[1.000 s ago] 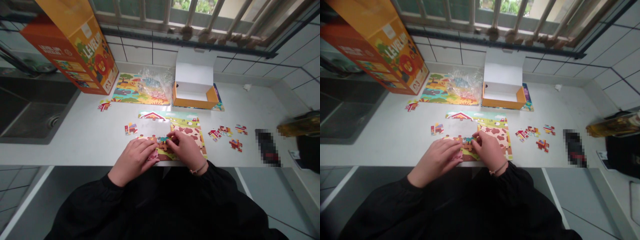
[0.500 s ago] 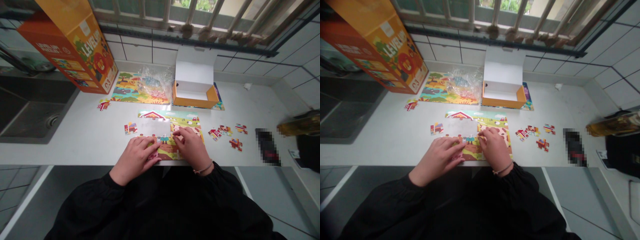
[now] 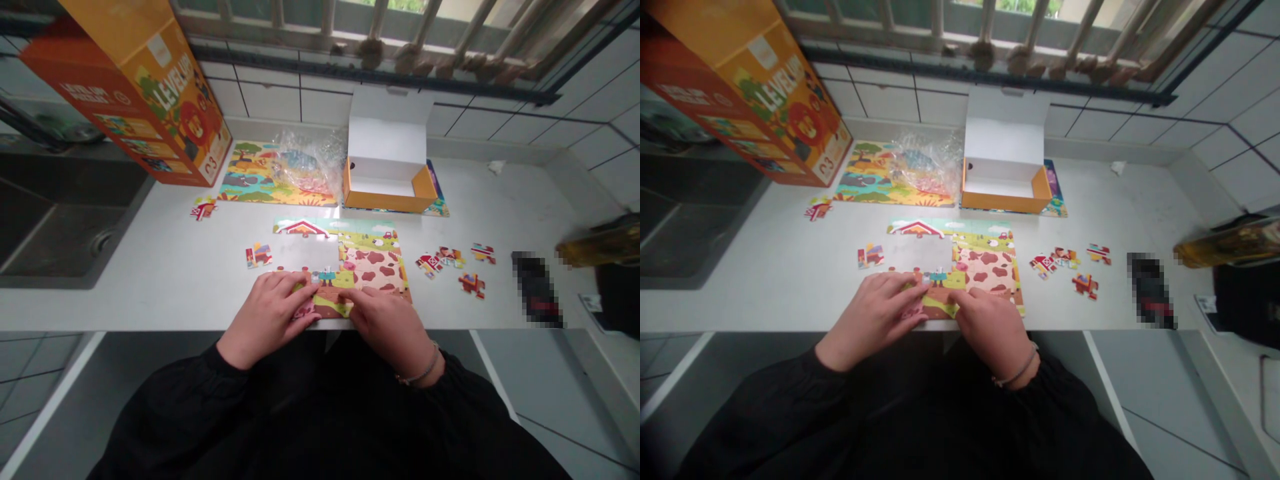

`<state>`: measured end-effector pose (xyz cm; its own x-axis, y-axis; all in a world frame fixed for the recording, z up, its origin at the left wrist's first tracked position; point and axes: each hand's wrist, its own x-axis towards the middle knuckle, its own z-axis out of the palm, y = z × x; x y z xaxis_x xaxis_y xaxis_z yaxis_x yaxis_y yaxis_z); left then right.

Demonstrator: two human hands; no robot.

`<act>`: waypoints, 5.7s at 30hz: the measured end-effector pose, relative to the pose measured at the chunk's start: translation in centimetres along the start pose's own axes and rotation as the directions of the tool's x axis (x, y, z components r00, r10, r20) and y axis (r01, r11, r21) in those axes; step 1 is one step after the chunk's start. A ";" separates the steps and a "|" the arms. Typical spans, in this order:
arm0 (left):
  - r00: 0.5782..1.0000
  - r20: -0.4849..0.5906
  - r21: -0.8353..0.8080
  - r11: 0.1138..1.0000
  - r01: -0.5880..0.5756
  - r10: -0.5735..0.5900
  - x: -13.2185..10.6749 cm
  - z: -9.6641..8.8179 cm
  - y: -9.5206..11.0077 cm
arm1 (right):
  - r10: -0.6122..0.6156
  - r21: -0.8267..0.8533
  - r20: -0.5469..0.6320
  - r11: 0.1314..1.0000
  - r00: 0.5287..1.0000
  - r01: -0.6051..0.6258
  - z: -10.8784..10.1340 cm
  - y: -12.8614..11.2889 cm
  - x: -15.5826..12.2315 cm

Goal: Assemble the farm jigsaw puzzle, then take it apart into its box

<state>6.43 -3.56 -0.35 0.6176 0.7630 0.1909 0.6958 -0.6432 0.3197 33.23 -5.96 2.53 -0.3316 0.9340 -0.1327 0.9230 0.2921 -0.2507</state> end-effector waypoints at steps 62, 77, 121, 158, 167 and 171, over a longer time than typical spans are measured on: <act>0.936 -0.008 -0.151 0.926 0.347 -0.352 0.5 -5.1 -11.2 | 0.181 0.147 -0.593 0.982 0.784 -0.115 3.8 11.5 -3.5; 0.869 -0.009 -0.418 0.791 0.447 -0.496 1.9 -4.1 -8.3 | 0.132 0.117 -0.624 0.990 0.770 -0.074 4.0 11.8 -3.4; 0.986 0.004 0.153 0.974 0.167 -0.169 -0.3 -2.2 -2.4 | 0.147 0.113 -0.612 0.989 0.777 -0.099 3.9 11.6 -3.4; 0.797 -0.228 0.309 0.735 0.604 -0.559 4.2 -7.3 -16.4 | 0.196 0.190 -0.626 0.977 0.755 -0.096 4.1 11.6 -3.4; 0.760 -0.273 0.266 0.713 0.649 -0.590 3.4 -6.4 -16.6 | 0.351 0.174 -0.743 0.924 0.570 -0.342 4.1 12.0 -2.2; 0.737 -0.293 0.183 0.721 0.669 -0.609 3.2 -6.6 -16.7 | 0.449 0.221 -0.684 0.878 0.575 -0.424 4.0 11.6 -1.9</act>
<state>-5.62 10.03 1.01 -0.0763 0.9731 0.2175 0.9815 0.0350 0.1880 43.77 -5.18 -4.01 0.3579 0.8087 0.4668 0.9081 -0.1850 -0.3756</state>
